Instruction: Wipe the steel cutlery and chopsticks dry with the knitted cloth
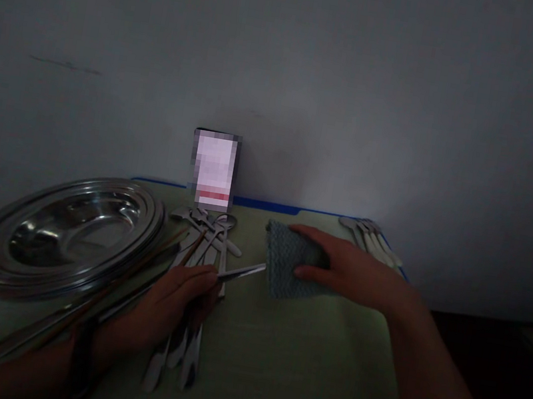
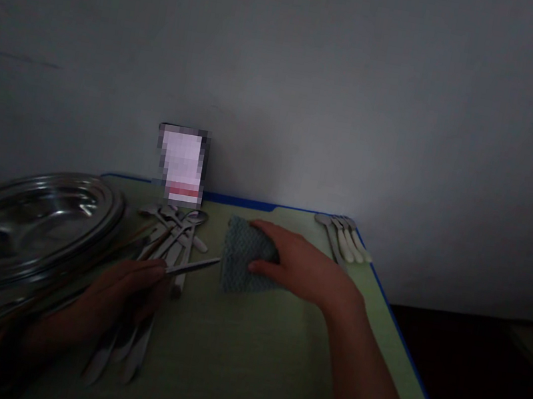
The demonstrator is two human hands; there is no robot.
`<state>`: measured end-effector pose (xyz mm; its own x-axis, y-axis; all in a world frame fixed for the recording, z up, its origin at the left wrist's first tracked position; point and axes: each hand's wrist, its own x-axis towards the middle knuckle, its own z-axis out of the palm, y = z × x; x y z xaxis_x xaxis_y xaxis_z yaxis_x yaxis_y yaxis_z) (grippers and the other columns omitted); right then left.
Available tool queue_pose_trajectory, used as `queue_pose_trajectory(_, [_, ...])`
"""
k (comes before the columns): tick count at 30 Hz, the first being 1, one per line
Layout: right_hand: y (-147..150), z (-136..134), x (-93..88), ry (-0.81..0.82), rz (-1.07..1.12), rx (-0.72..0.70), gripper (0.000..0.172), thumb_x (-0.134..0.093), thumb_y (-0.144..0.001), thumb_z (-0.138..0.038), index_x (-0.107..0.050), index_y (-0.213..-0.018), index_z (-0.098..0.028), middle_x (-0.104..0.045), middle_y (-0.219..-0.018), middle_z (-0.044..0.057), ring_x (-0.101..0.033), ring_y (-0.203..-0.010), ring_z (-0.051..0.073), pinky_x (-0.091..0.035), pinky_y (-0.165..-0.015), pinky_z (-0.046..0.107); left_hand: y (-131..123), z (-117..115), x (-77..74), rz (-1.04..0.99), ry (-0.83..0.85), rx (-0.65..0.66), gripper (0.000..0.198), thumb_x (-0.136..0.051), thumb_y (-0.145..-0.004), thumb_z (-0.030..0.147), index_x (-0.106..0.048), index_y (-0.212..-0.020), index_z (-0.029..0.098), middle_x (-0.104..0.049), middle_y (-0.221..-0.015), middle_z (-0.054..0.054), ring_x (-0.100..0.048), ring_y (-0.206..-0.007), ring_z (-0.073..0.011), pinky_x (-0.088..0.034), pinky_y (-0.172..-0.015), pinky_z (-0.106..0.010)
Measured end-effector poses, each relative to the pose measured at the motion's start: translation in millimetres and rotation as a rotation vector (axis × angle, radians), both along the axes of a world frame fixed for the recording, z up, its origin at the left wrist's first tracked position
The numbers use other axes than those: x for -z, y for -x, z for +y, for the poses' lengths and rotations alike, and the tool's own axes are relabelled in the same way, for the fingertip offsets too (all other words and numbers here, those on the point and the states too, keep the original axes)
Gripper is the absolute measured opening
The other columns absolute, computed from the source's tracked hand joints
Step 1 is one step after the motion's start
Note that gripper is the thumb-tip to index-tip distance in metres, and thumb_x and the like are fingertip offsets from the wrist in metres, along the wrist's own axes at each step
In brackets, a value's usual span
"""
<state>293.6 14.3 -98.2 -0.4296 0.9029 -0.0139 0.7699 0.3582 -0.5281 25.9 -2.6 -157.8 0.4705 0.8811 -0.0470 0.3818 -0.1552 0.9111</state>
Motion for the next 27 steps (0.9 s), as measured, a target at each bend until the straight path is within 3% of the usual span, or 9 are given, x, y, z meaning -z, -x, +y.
queue_pose_trajectory(2, [-0.2,0.3,-2.2,0.013,0.014,0.003,0.058,-0.061,-0.075,-0.036,-0.044,-0.129,-0.024,-0.06,-0.118,0.005,-0.059,-0.098,0.021,-0.046,-0.085,0.034,1.5,-0.8,1.1,-0.015,0.009,0.003,0.044,-0.028,-0.089,0.035,-0.05,-0.054,0.018,-0.05,-0.046,0.002,-0.047,-0.044,-0.0101,-0.037,-0.046,-0.02])
queue_pose_trajectory(8, [-1.0,2.2,-8.4,-0.079,0.197,0.065,0.028,-0.06,-0.074,-0.028,-0.066,-0.101,-0.027,-0.069,-0.088,-0.001,-0.062,-0.073,0.016,-0.045,-0.064,0.028,3.3,-1.7,0.7,0.041,-0.027,0.091,0.043,-0.028,-0.09,0.035,-0.052,-0.058,0.017,-0.052,-0.051,0.001,-0.049,-0.048,-0.0109,-0.039,-0.049,-0.02])
queue_pose_trajectory(15, [12.6,6.4,-8.0,-0.206,0.322,0.131,0.021,-0.052,-0.079,-0.027,-0.068,-0.093,-0.025,-0.068,-0.078,-0.001,-0.059,-0.068,0.017,-0.041,-0.064,0.028,-0.8,-2.0,-5.6,0.206,-0.078,0.272,0.037,-0.03,-0.092,0.037,-0.048,-0.065,0.018,-0.049,-0.055,0.003,-0.048,-0.051,-0.0107,-0.038,-0.052,-0.02])
queue_pose_trajectory(18, [37.1,7.9,5.8,-0.333,0.48,0.317,0.023,-0.048,-0.083,-0.034,-0.064,-0.094,-0.021,-0.066,-0.077,0.002,-0.058,-0.07,0.017,-0.041,-0.064,0.028,-3.1,-2.4,-6.7,0.241,-0.078,0.268,0.036,-0.028,-0.093,0.037,-0.049,-0.07,0.018,-0.049,-0.057,0.004,-0.049,-0.052,-0.0109,-0.038,-0.052,-0.02])
queue_pose_trajectory(21, [70.1,6.8,30.6,-0.395,0.825,0.546,0.026,-0.043,-0.086,-0.039,-0.059,-0.092,-0.018,-0.065,-0.084,0.003,-0.057,-0.076,0.016,-0.042,-0.068,0.027,-3.5,-4.2,-4.9,0.313,-0.15,0.284,0.036,-0.028,-0.093,0.038,-0.05,-0.072,0.018,-0.051,-0.06,0.002,-0.049,-0.054,-0.0122,-0.039,-0.056,-0.021])
queue_pose_trajectory(23, [88.2,5.4,48.8,-0.282,1.0,0.609,0.029,-0.04,-0.087,-0.042,-0.057,-0.093,-0.018,-0.064,-0.087,0.003,-0.056,-0.078,0.016,-0.042,-0.069,0.027,-3.2,-5.6,-2.8,0.367,-0.215,0.313,0.036,-0.03,-0.092,0.039,-0.051,-0.071,0.018,-0.052,-0.062,0.001,-0.05,-0.057,-0.0132,-0.039,-0.059,-0.023])
queue_pose_trajectory(27, [101.2,6.7,79.7,-0.041,1.125,0.652,0.031,-0.048,-0.082,-0.044,-0.058,-0.093,-0.016,-0.066,-0.092,0.005,-0.058,-0.085,0.018,-0.043,-0.075,0.028,-3.8,-6.5,-0.3,0.428,-0.231,0.329,0.039,-0.029,-0.093,0.039,-0.051,-0.069,0.018,-0.052,-0.062,0.001,-0.05,-0.057,-0.0132,-0.038,-0.057,-0.023])
